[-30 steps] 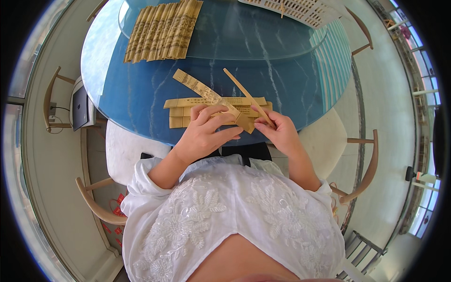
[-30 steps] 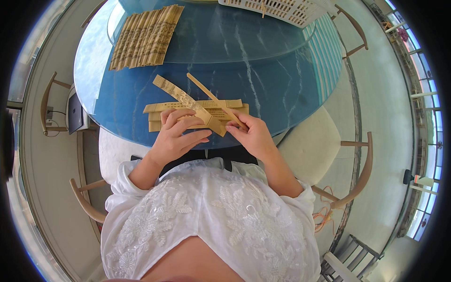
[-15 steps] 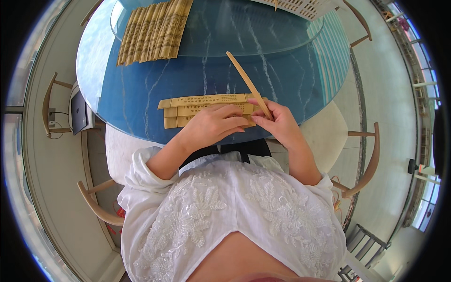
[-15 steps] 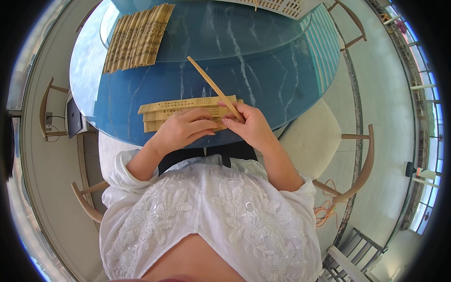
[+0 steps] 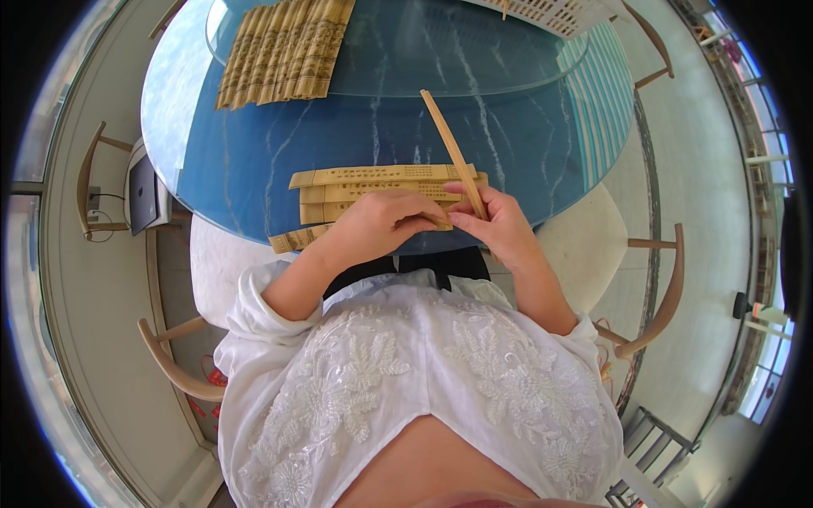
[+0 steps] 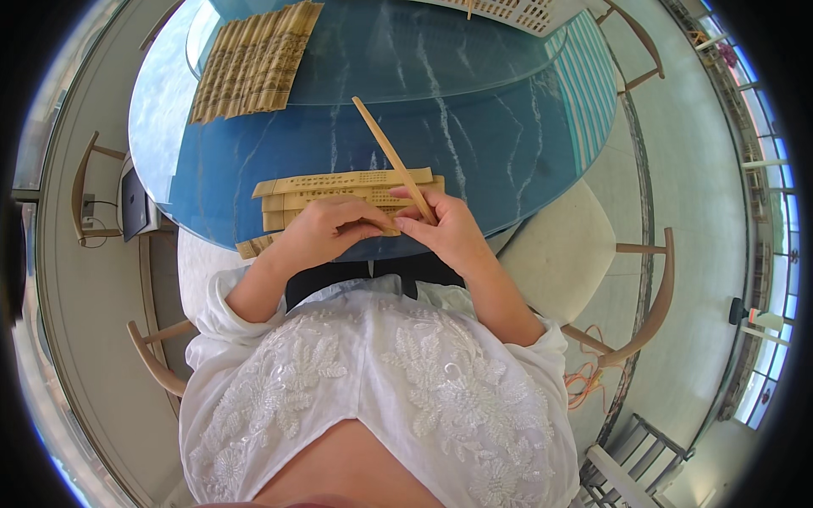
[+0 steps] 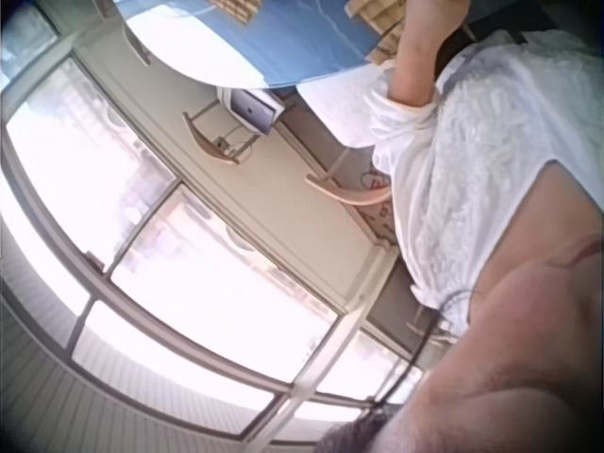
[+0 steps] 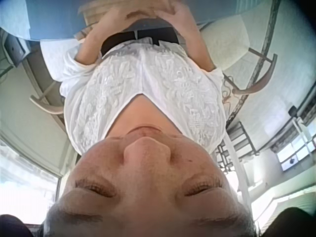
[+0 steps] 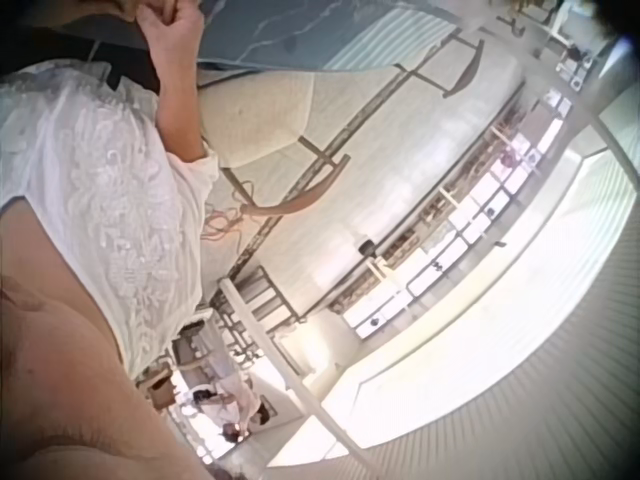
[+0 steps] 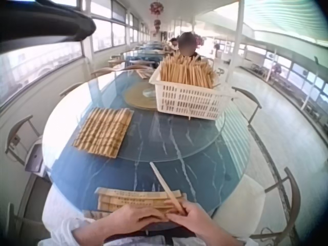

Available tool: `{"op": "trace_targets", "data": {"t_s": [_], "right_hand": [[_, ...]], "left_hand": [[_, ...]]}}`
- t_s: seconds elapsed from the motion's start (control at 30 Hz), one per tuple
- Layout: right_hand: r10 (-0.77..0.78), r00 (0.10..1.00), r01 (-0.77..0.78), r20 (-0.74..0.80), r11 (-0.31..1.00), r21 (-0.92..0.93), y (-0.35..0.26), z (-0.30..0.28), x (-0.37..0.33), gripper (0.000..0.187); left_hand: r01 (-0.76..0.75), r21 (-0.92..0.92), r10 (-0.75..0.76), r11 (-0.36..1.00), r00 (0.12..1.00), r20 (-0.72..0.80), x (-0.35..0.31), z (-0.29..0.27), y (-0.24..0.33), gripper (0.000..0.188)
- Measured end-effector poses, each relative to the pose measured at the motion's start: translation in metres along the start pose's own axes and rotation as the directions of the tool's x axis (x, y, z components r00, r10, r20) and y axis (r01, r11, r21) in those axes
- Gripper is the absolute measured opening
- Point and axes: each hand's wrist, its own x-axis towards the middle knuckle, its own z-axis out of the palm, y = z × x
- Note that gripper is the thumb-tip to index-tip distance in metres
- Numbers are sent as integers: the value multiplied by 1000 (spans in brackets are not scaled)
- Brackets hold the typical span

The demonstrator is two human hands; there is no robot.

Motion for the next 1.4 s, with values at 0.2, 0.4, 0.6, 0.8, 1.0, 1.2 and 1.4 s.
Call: {"op": "trace_targets", "data": {"t_s": [0.2,0.4,0.6,0.8,1.0,1.2,1.4], "right_hand": [[5,1000,-7,25,995,101,-3,4,-2,37],[18,999,-18,-36,1000,19,-7,4,-1,36],[5,1000,-4,-14,996,93,-3,4,-2,36],[26,1000,-27,8,997,78,-2,4,-3,36],[19,1000,-19,-5,999,38,-2,2,-1,40],[3,1000,-3,-17,1000,5,5,1,2,39],[-83,995,72,-61,984,-164,11,-1,3,34]], "left_hand": [[-73,18,73,997,997,-5,-1,-3,0,17],[-174,184,187,967,981,-55,-2,-1,-1,16],[-153,135,165,979,982,-89,-1,2,1,15],[-106,67,108,992,994,-24,1,-1,-1,12],[-126,153,133,980,990,-43,3,1,-1,9],[-152,218,167,964,984,-55,4,1,-1,10],[-103,148,109,984,993,-34,4,1,-10,10]]}}
